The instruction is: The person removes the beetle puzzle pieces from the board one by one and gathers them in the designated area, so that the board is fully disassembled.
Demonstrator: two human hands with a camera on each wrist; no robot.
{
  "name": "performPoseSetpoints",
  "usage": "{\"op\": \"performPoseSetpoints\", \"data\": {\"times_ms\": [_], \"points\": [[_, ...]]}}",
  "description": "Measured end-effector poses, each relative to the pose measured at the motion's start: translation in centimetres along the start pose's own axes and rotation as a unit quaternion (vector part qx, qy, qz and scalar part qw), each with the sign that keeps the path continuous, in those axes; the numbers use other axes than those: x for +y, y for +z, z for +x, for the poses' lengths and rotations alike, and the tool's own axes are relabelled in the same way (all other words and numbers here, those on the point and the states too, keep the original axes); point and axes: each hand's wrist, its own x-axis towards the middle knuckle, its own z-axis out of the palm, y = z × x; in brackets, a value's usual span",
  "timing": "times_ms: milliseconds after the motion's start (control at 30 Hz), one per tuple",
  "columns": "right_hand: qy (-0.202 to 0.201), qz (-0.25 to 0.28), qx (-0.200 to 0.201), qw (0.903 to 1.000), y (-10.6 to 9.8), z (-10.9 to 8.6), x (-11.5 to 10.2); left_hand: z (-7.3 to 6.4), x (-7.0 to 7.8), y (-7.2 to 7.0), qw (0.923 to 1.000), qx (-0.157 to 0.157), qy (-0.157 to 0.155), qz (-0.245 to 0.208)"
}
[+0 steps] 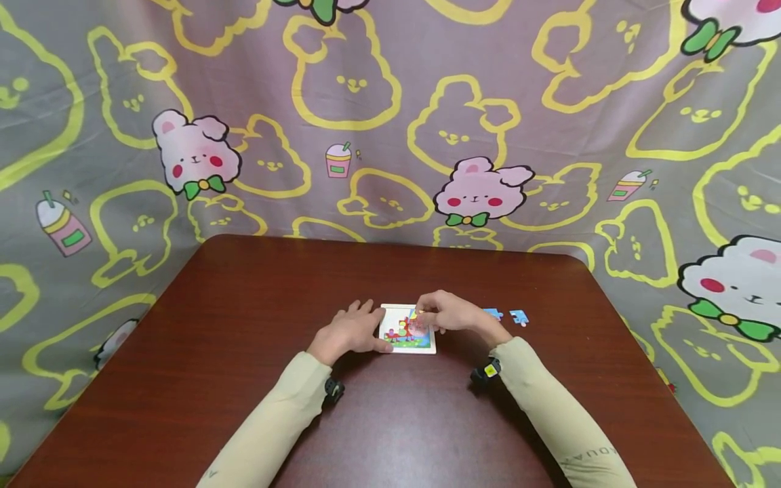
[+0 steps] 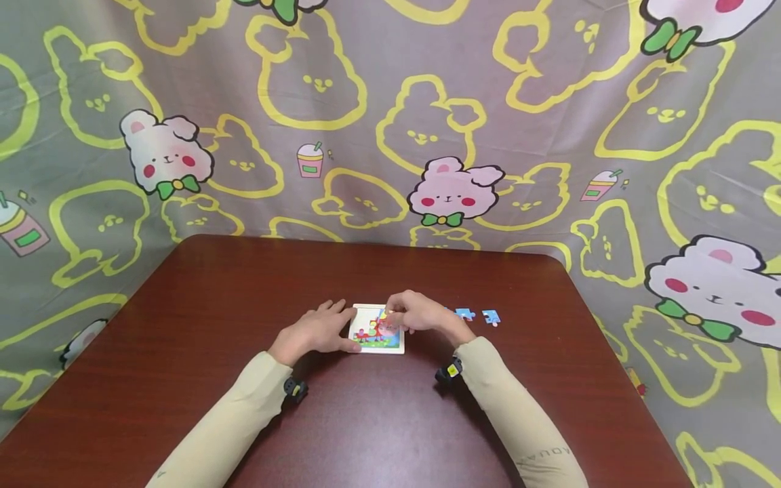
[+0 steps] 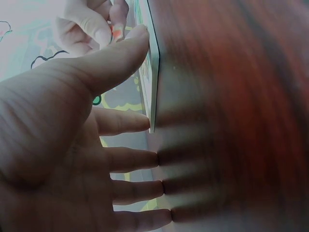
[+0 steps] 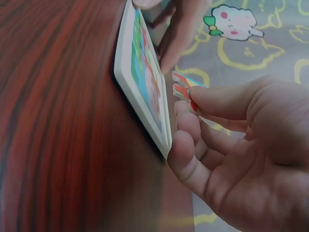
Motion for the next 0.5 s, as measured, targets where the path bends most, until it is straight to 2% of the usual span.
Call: {"op": "performPoseSetpoints", "data": {"times_ms": [267, 500], "points": [[0.027, 0.015, 0.013, 0.9994, -1.1, -1.5, 1.3, -0.1, 0.0, 0.0, 1.0000, -0.001, 0.000, -0.002], [0.027, 0.034, 0.015, 0.9989, -1.8, -2.8, 2.1, -0.1, 0.0, -0.1, 1.0000, 0.000, 0.000, -0.005]]}}
